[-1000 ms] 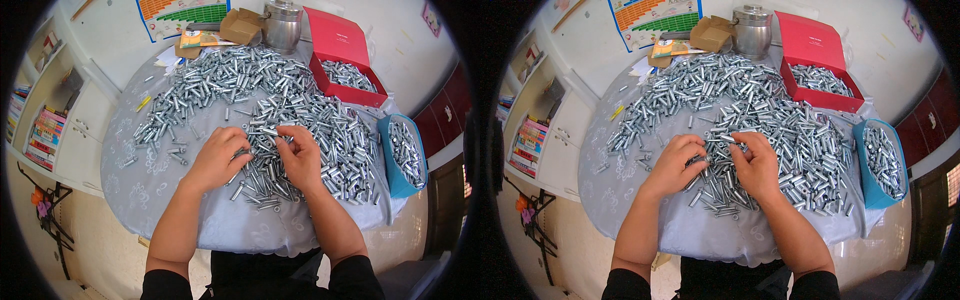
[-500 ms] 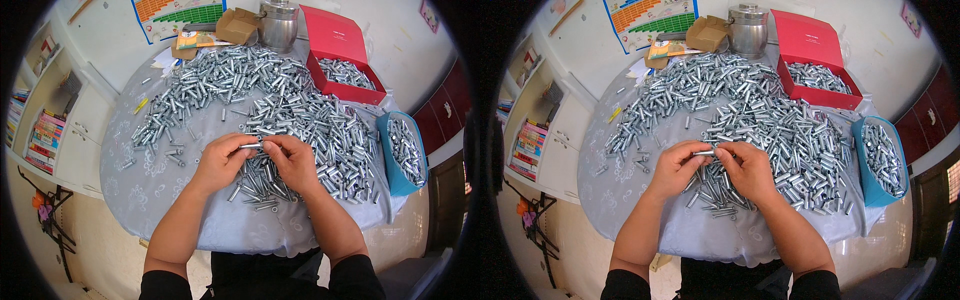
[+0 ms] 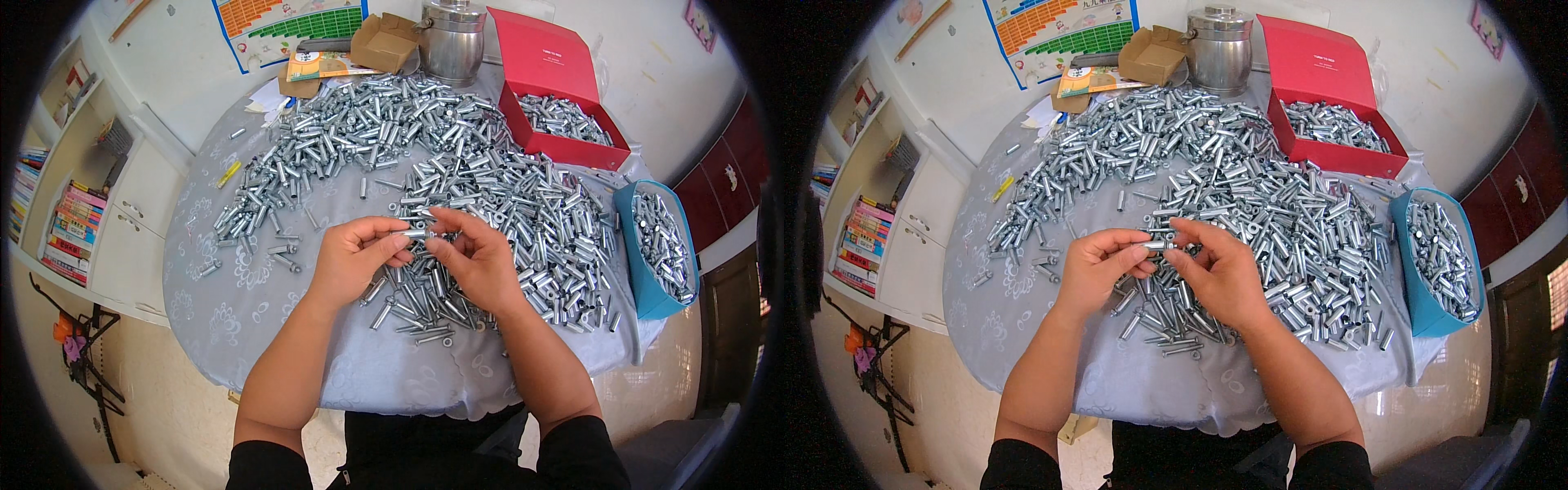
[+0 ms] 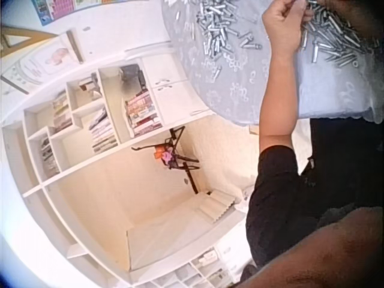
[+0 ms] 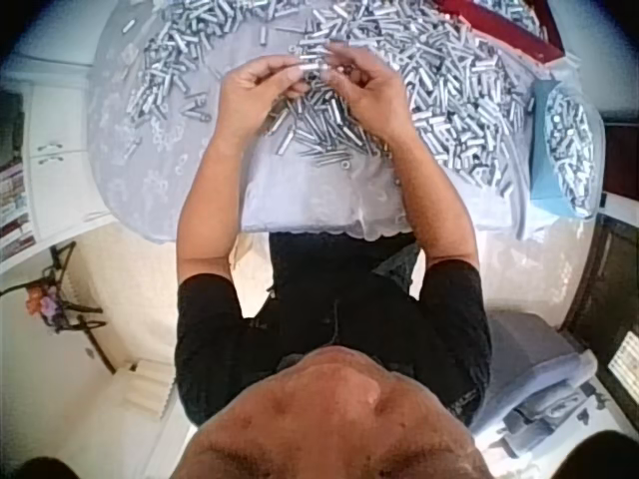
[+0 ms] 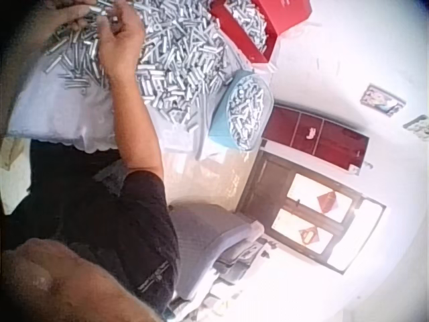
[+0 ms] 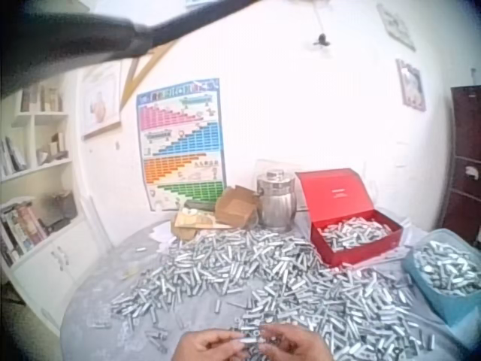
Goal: The person sits at a table covered with a large pile of metal fasteners and washers. They repeatedly pick up individual fasteners and washers, insert the washers into the fasteners, and place the assembled units back onto the table.
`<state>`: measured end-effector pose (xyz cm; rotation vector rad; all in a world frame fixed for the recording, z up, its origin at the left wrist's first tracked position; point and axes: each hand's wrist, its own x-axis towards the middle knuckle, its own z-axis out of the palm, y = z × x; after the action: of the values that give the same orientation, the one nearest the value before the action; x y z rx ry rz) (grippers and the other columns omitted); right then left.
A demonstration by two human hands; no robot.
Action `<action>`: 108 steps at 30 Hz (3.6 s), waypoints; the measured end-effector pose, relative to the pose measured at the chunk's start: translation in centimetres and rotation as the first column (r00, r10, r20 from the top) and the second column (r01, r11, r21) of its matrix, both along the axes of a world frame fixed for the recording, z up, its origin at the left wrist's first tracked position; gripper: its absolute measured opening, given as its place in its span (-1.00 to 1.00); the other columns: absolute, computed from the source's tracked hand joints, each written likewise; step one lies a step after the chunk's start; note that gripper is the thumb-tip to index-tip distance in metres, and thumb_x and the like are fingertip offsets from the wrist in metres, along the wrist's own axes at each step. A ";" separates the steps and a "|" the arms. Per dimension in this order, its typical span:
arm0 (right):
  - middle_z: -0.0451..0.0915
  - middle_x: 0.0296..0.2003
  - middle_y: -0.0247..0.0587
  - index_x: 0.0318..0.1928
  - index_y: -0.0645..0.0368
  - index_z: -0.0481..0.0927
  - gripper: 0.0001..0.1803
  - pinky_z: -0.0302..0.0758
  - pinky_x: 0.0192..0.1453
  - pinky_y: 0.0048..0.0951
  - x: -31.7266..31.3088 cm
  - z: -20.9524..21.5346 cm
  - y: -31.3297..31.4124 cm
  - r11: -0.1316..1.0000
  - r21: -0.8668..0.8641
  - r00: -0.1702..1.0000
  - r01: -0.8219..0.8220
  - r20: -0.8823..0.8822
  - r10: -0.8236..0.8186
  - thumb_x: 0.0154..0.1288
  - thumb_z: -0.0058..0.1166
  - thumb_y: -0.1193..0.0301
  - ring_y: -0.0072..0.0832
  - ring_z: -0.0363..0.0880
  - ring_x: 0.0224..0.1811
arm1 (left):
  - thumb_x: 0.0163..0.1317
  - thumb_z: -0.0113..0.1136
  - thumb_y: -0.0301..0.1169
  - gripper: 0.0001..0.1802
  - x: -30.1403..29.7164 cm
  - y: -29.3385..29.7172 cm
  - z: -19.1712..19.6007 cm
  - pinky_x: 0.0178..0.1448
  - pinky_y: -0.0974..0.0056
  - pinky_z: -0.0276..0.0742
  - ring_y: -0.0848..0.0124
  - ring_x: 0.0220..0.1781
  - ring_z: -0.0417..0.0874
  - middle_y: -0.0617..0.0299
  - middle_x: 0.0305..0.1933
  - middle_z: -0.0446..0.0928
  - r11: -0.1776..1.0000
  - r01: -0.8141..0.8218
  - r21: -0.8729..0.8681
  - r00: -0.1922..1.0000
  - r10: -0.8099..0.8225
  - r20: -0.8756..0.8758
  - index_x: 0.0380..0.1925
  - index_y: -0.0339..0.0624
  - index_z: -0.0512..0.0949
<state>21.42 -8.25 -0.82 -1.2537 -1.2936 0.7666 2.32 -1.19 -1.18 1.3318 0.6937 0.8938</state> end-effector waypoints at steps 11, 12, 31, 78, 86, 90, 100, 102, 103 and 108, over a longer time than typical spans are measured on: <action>0.64 -0.36 -0.30 -0.06 0.24 0.68 -0.77 0.40 -0.39 -0.61 0.2 -0.5 0.1 0.998 -0.067 1.000 -0.011 -0.019 0.009 0.29 0.28 0.47 -0.67 0.45 -0.51 | 0.33 0.22 -0.54 -0.79 -0.1 -0.2 0.3 -0.25 0.35 0.71 0.37 -0.31 0.75 0.04 -0.21 0.70 1.000 0.003 0.003 1.000 -0.003 -0.013 -0.06 -0.38 0.61; 0.64 -0.36 -0.29 -0.06 0.24 0.68 -0.78 0.41 -0.39 -0.60 0.2 -0.5 0.1 0.998 -0.065 1.000 -0.011 -0.011 0.010 0.29 0.27 0.47 -0.67 0.45 -0.51 | 0.33 0.22 -0.54 -0.79 -0.1 -0.2 0.4 -0.25 0.36 0.71 0.38 -0.32 0.75 0.04 -0.22 0.70 1.000 0.003 -0.001 1.000 -0.003 -0.013 -0.07 -0.38 0.61; 0.64 -0.29 -0.28 -0.03 0.22 0.66 -0.75 0.41 -0.38 -0.61 0.2 -0.5 0.0 1.000 -0.010 0.999 -0.009 0.044 0.009 0.28 0.28 0.48 -0.71 0.43 -0.48 | 0.36 0.20 -0.50 -0.81 0.0 -0.1 0.2 -0.29 0.38 0.70 0.40 -0.36 0.74 0.05 -0.24 0.70 1.000 -0.003 -0.001 1.000 0.003 0.004 -0.09 -0.36 0.62; 0.61 -0.36 -0.37 0.07 0.24 0.62 -0.64 0.37 -0.44 -0.66 -0.1 0.1 -0.2 0.996 -0.076 0.999 -0.044 0.016 0.045 0.28 0.30 0.43 -0.77 0.39 -0.52 | 0.37 0.21 -0.46 -0.79 0.1 0.1 -0.2 -0.35 0.38 0.69 0.40 -0.42 0.73 0.05 -0.28 0.70 1.000 0.005 -0.027 0.999 -0.004 0.036 -0.09 -0.36 0.62; 0.61 -0.37 -0.39 0.08 0.24 0.61 -0.63 0.38 -0.43 -0.67 -0.2 0.0 -0.1 0.996 -0.087 1.000 -0.018 0.013 0.019 0.27 0.31 0.44 -0.77 0.38 -0.52 | 0.36 0.21 -0.45 -0.79 0.1 0.1 -0.2 -0.35 0.37 0.69 0.39 -0.43 0.72 0.04 -0.29 0.70 0.999 -0.001 -0.051 1.000 0.002 0.031 -0.09 -0.36 0.62; 0.61 -0.36 -0.36 0.07 0.24 0.62 -0.64 0.40 -0.40 -0.64 0.3 -1.0 0.3 0.996 -0.072 0.999 -0.047 0.016 0.048 0.28 0.30 0.44 -0.76 0.39 -0.51 | 0.36 0.20 -0.46 -0.79 0.1 0.0 0.0 -0.35 0.37 0.69 0.38 -0.43 0.72 0.04 -0.29 0.70 0.999 0.007 -0.054 1.000 -0.006 0.017 -0.09 -0.37 0.61; 0.62 -0.35 -0.37 0.03 0.21 0.63 -0.69 0.41 -0.38 -0.62 -0.1 0.2 -0.2 0.997 -0.080 1.000 -0.014 0.013 0.015 0.29 0.29 0.44 -0.73 0.41 -0.48 | 0.37 0.20 -0.43 -0.78 0.1 0.1 -0.3 -0.37 0.37 0.68 0.39 -0.44 0.73 0.05 -0.30 0.70 0.998 -0.007 -0.061 0.999 0.010 0.044 -0.10 -0.36 0.61; 0.62 -0.35 -0.37 0.02 0.21 0.64 -0.69 0.41 -0.38 -0.61 0.0 0.1 -0.1 0.995 -0.096 1.000 -0.016 0.002 0.017 0.29 0.29 0.44 -0.73 0.41 -0.48 | 0.37 0.20 -0.43 -0.78 0.1 0.1 0.1 -0.37 0.38 0.68 0.39 -0.44 0.73 0.05 -0.30 0.70 0.998 -0.009 -0.057 0.999 0.011 0.035 -0.10 -0.36 0.61; 0.62 -0.34 -0.37 0.01 0.21 0.64 -0.70 0.41 -0.38 -0.61 0.3 -0.5 0.1 0.993 -0.112 0.999 -0.030 0.010 0.031 0.29 0.29 0.44 -0.73 0.42 -0.49 | 0.37 0.20 -0.42 -0.78 0.1 0.1 0.0 -0.37 0.38 0.68 0.39 -0.44 0.73 0.05 -0.30 0.70 0.998 -0.007 -0.056 0.999 0.009 0.036 -0.10 -0.36 0.61; 0.63 -0.34 -0.33 -0.05 0.22 0.67 -0.76 0.42 -0.38 -0.60 0.1 0.1 -0.1 0.994 -0.108 0.999 -0.029 0.019 0.031 0.27 0.29 0.47 -0.69 0.44 -0.49 | 0.37 0.21 -0.41 -0.78 0.1 0.2 -0.3 -0.37 0.38 0.68 0.40 -0.43 0.73 0.06 -0.30 0.70 0.998 -0.008 -0.059 0.999 0.010 0.044 -0.10 -0.35 0.62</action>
<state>21.56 -8.33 -0.70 -1.3339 -1.3045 0.8562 2.38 -0.98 -1.46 1.2540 0.6873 0.9011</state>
